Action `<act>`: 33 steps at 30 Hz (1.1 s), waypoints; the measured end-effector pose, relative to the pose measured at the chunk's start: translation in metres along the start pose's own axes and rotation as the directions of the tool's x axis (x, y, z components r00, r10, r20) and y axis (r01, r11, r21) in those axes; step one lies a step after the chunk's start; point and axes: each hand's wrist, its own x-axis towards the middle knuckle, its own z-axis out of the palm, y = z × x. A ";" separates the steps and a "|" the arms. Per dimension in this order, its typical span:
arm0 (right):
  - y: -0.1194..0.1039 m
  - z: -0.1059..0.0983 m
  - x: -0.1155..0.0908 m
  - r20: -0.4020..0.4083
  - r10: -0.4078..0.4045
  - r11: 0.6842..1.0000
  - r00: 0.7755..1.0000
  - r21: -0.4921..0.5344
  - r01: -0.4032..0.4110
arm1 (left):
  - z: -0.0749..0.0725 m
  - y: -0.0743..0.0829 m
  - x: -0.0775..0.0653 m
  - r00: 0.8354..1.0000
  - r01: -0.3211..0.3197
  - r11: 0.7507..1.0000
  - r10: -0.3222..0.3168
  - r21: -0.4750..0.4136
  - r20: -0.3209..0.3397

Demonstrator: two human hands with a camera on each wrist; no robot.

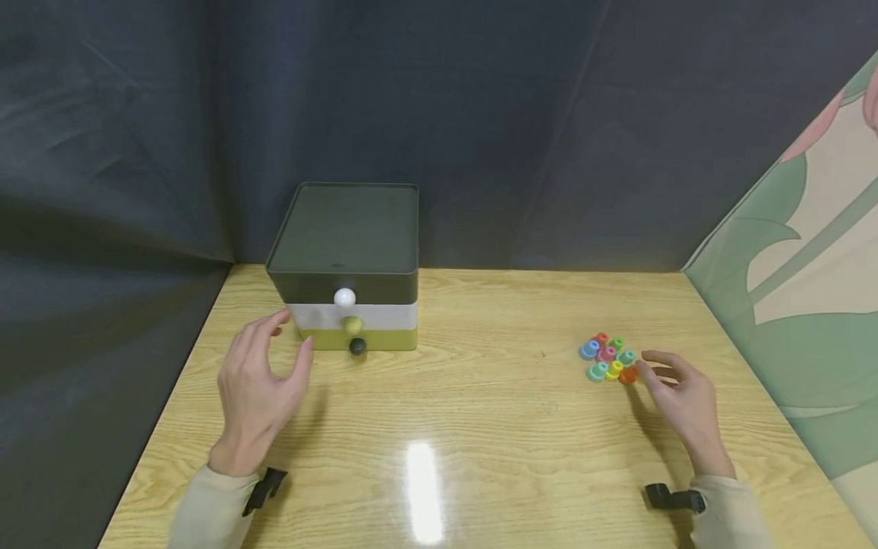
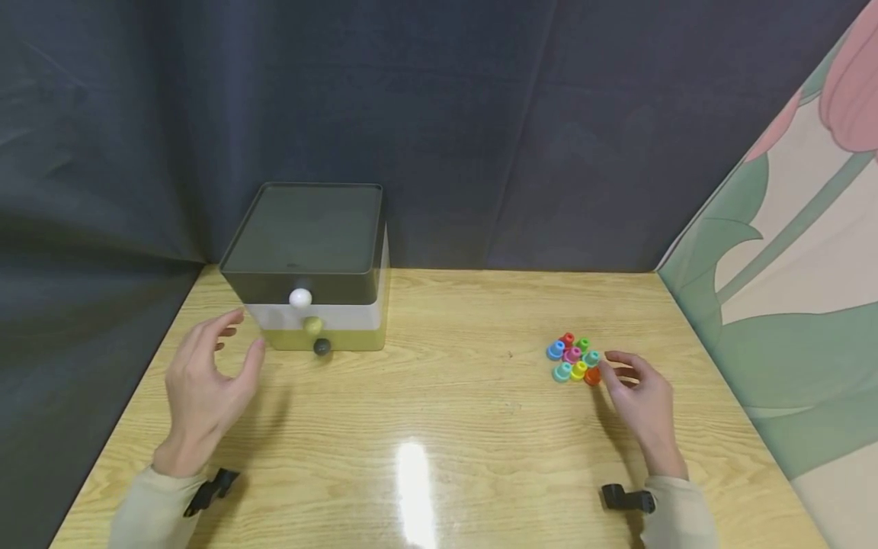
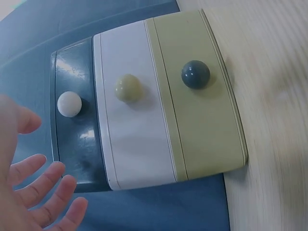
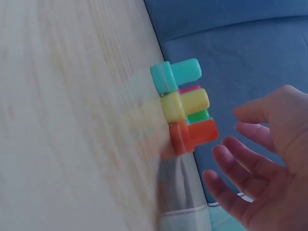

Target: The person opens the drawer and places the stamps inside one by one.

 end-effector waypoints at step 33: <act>0.014 0.004 0.003 0.124 -0.035 0.994 0.992 -0.099 0.048 | 0.043 0.017 0.027 0.995 0.017 1.000 -0.016 -0.009 0.096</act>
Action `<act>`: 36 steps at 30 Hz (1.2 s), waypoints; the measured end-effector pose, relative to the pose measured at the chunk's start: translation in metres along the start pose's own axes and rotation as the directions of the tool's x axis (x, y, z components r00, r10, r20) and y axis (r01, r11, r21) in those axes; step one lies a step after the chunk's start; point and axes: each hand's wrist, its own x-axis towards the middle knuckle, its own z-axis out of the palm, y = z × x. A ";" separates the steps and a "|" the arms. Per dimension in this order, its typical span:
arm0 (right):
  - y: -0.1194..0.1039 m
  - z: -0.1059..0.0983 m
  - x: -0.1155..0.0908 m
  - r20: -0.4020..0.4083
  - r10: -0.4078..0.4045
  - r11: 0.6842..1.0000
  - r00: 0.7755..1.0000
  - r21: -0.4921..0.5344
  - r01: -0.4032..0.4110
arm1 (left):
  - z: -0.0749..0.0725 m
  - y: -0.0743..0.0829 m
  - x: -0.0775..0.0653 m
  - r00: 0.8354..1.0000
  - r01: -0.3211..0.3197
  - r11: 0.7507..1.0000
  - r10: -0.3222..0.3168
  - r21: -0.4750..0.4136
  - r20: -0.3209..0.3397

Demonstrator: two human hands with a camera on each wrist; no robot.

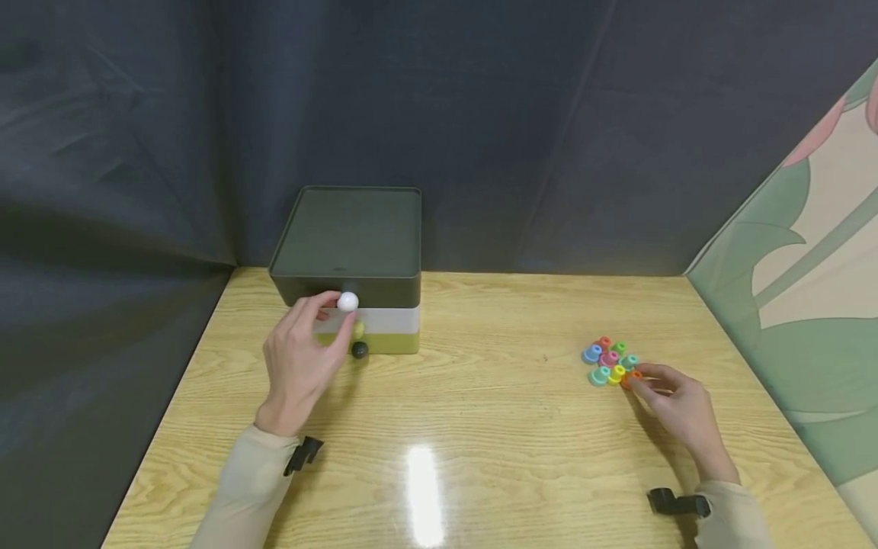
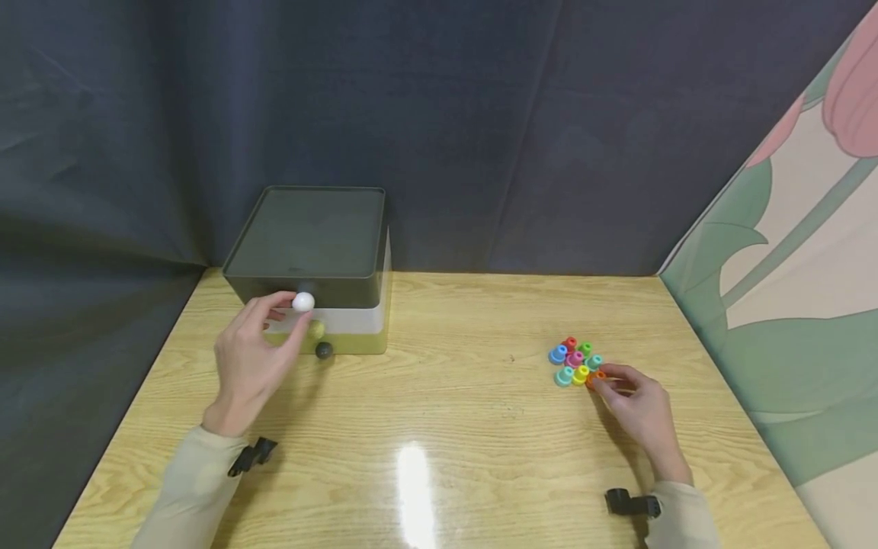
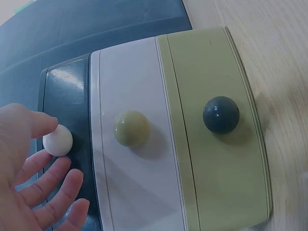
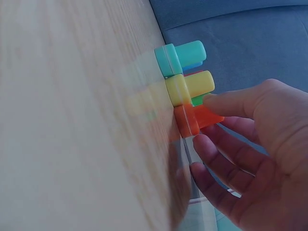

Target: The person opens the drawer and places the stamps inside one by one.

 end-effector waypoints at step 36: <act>0.001 -0.009 -0.006 -0.034 0.010 0.999 0.999 0.031 -0.009 | -0.014 0.000 -0.019 0.995 -0.088 0.996 0.089 0.020 -0.049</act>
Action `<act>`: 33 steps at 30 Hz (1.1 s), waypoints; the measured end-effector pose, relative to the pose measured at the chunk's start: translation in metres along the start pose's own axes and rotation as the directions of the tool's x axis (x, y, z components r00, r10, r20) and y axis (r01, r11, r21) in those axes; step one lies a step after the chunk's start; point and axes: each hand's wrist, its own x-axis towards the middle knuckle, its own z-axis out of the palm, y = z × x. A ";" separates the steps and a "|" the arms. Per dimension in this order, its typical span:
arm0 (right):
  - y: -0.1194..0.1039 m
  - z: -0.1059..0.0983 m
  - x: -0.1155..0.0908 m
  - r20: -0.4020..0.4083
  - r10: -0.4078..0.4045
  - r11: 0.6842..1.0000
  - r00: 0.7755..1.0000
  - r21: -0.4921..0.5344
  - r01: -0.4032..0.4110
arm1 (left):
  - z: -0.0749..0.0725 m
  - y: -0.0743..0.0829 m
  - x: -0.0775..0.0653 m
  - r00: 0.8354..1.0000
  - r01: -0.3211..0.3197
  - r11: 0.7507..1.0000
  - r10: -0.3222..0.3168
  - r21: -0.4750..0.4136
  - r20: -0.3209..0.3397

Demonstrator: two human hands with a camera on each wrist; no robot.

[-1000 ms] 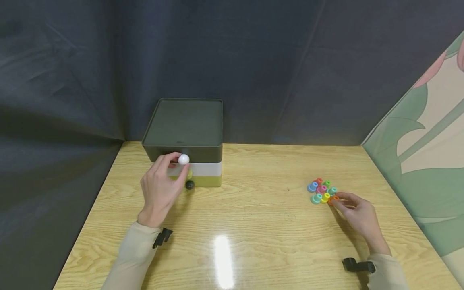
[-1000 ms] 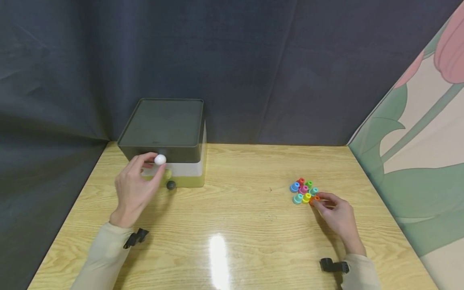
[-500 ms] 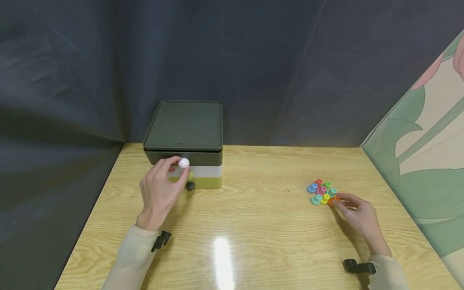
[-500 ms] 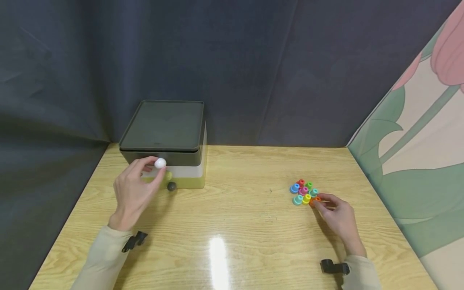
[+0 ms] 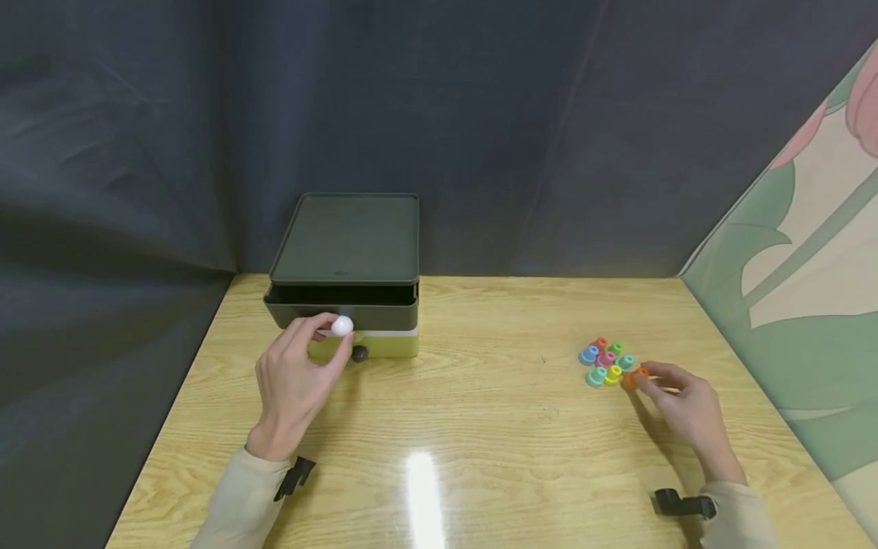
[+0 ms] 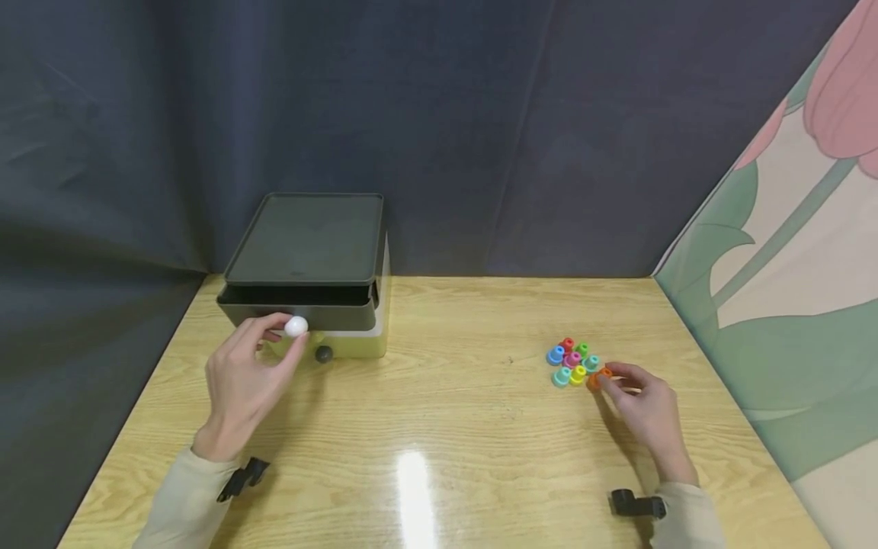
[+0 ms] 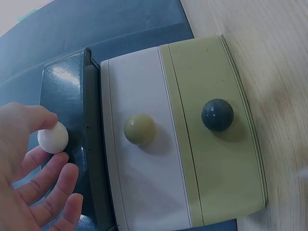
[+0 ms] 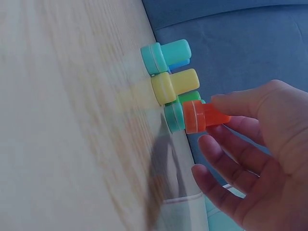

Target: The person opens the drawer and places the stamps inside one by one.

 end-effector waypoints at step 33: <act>-0.060 -0.007 0.001 -0.116 -0.151 0.989 0.982 -0.013 0.150 | -0.016 0.002 -0.018 0.981 -0.172 0.985 0.169 -0.028 -0.097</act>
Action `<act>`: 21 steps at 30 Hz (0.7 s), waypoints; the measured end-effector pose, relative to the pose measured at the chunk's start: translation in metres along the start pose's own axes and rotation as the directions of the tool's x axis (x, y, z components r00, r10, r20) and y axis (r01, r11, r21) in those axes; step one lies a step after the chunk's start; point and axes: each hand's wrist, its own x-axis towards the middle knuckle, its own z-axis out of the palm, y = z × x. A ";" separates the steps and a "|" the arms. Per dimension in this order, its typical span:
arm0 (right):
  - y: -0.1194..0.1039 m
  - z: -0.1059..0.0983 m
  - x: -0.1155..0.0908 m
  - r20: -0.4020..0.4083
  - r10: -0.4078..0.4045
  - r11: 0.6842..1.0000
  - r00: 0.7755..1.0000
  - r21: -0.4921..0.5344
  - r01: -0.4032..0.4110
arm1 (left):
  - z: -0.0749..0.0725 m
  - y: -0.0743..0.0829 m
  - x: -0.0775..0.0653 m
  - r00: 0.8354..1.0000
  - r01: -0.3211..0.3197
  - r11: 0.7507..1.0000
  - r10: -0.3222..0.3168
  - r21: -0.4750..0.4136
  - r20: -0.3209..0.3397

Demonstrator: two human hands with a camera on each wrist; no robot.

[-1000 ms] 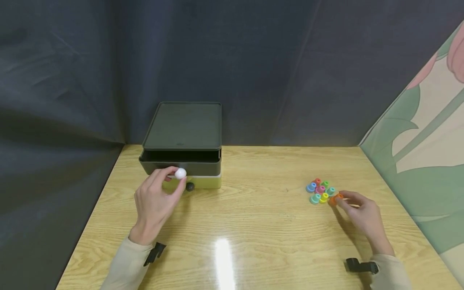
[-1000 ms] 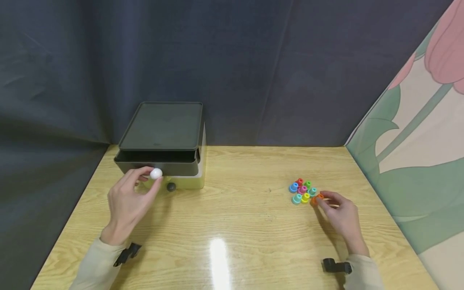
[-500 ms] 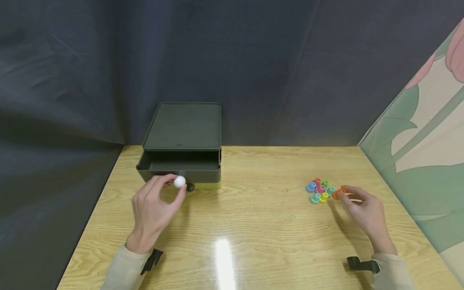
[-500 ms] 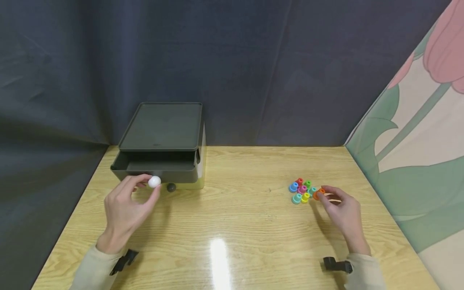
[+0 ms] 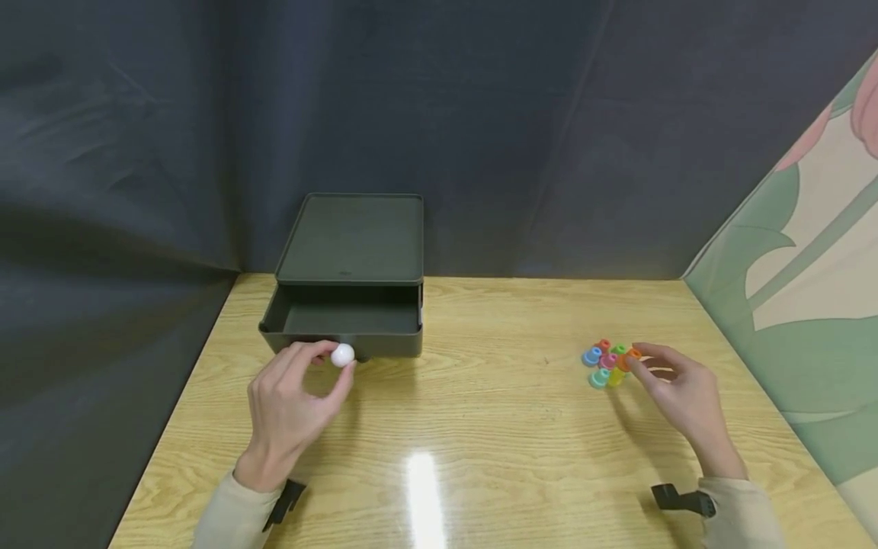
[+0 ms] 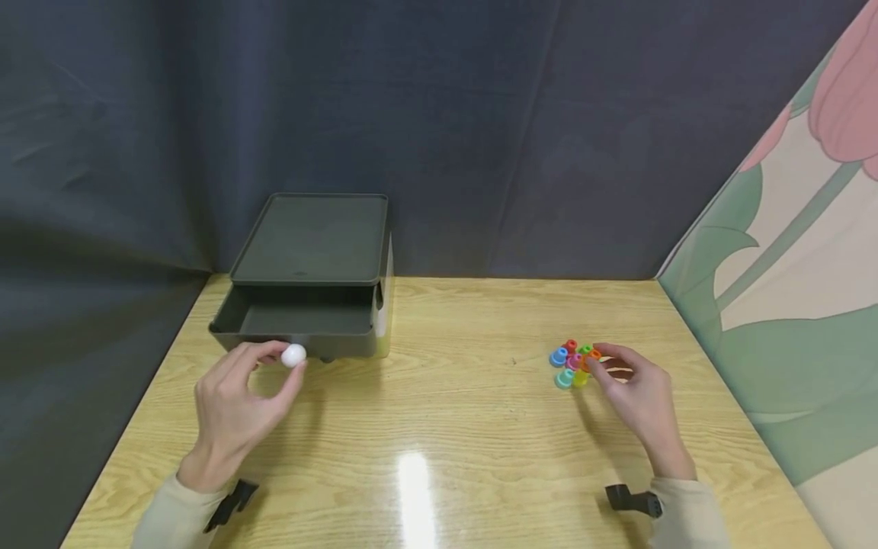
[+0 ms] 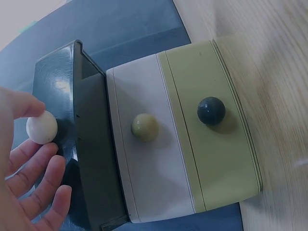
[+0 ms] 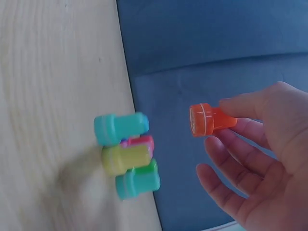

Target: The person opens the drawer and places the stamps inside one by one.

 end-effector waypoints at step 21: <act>-0.078 0.008 0.018 0.090 -0.176 0.984 0.980 0.035 0.174 | -0.021 -0.029 0.028 0.928 0.249 0.953 -0.285 -0.170 -0.241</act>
